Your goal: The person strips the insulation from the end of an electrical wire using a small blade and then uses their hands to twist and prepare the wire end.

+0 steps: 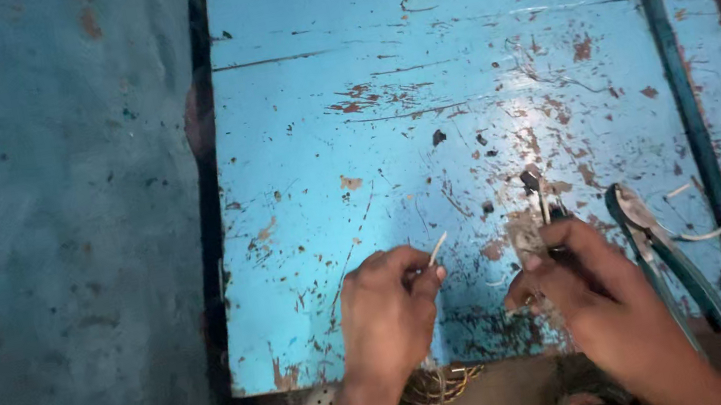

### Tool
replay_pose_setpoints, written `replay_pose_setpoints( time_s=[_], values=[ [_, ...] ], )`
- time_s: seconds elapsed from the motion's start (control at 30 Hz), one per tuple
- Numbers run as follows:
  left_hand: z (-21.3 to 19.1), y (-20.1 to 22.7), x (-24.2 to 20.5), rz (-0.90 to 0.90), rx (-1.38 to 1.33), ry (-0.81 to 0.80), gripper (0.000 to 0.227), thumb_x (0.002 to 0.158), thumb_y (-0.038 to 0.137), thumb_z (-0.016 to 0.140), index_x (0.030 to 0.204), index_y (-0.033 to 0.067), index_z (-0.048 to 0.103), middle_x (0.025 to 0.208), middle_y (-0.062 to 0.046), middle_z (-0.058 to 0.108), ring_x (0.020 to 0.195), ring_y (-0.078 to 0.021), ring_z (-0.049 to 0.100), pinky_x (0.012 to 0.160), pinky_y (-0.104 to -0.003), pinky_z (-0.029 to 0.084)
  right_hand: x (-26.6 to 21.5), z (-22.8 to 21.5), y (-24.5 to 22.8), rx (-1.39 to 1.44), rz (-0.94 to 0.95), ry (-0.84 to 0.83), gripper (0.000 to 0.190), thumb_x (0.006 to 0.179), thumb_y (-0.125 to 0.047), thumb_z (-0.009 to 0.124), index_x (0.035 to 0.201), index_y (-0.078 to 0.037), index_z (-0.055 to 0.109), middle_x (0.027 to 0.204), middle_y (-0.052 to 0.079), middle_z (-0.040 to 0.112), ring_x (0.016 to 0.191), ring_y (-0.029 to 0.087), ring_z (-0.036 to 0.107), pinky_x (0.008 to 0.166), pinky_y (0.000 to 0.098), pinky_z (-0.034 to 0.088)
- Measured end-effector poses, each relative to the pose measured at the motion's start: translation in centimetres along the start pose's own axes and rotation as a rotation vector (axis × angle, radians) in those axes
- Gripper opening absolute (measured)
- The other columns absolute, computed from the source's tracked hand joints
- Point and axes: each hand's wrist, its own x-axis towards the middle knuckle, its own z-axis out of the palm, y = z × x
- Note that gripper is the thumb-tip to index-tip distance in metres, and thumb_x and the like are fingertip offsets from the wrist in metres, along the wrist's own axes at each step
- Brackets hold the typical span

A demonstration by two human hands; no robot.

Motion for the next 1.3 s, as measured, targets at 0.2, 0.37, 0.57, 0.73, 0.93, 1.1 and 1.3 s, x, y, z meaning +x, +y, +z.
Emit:
replay_pose_setpoints(
  time_s=[0.2,0.37,0.57,0.73,0.93,1.1,1.3],
  values=[
    [2.7,0.3,-0.2,0.064,-0.102,0.12,0.009,0.082,0.013,0.074,0.089,0.0067,0.076,0.079,-0.016,0.075,0.073,-0.0334,0.076,0.07,-0.042,0.059,-1.2,1.6,-2.6,-0.161,-0.043,-0.083,0.015,0.096,-0.019,0.06,0.101,-0.005,0.061,0.069,0.004,0.067,0.055,0.015,0.05,0.05,0.0352,0.043],
    [4.1,-0.6,-0.7,-0.051,0.105,0.141,0.012,0.082,0.013,0.074,0.089,0.0041,0.068,0.077,-0.022,0.072,0.077,-0.0424,0.071,0.074,-0.051,0.056,0.5,3.3,-1.0,-0.404,-0.06,-0.032,0.017,0.092,-0.022,0.064,0.103,-0.008,0.062,0.065,0.01,0.063,0.056,0.019,0.058,0.054,0.0375,0.046],
    [3.8,-1.6,-0.2,-0.068,0.163,0.079,0.013,0.081,0.014,0.076,0.085,0.0041,0.07,0.076,-0.023,0.072,0.074,-0.0409,0.072,0.071,-0.05,0.057,2.5,4.6,1.8,-0.414,-0.068,-0.02,0.022,0.09,-0.02,0.065,0.107,-0.006,0.062,0.072,0.011,0.066,0.064,0.021,0.06,0.059,0.0382,0.049],
    [2.7,-1.5,0.0,-0.1,0.048,0.027,0.011,0.081,0.012,0.075,0.083,0.0034,0.069,0.073,-0.018,0.073,0.069,-0.0343,0.074,0.066,-0.043,0.059,3.7,5.8,1.6,-0.364,-0.121,0.038,0.024,0.087,-0.016,0.065,0.107,-0.004,0.061,0.078,0.013,0.07,0.067,0.021,0.064,0.063,0.0377,0.053],
    [2.9,-2.5,0.6,-0.09,0.074,0.052,0.01,0.08,0.011,0.076,0.078,0.0043,0.07,0.073,-0.017,0.073,0.067,-0.0329,0.074,0.064,-0.043,0.059,4.3,7.4,1.7,-0.377,-0.188,0.035,0.023,0.087,-0.013,0.065,0.107,-0.002,0.059,0.081,0.014,0.071,0.069,0.02,0.068,0.064,0.0363,0.054],
    [2.7,-2.5,0.7,-0.042,0.168,0.055,0.015,0.075,0.014,0.081,0.075,0.0044,0.069,0.071,-0.019,0.071,0.066,-0.0381,0.071,0.063,-0.047,0.056,5.1,7.3,2.2,-0.108,0.167,0.014,0.019,0.092,-0.01,0.059,0.109,-0.003,0.058,0.078,0.011,0.066,0.06,0.022,0.061,0.054,0.0401,0.049],
    [2.7,-2.4,0.7,-0.088,-0.124,0.013,0.02,0.081,0.015,0.073,0.093,0.0023,0.065,0.075,-0.013,0.074,0.065,-0.026,0.076,0.063,-0.037,0.059,4.3,5.8,2.0,0.102,-0.109,-0.029,0.018,0.093,-0.003,0.059,0.111,-0.002,0.058,0.092,0.003,0.066,0.079,0.009,0.062,0.065,0.0272,0.052]
  ],
)
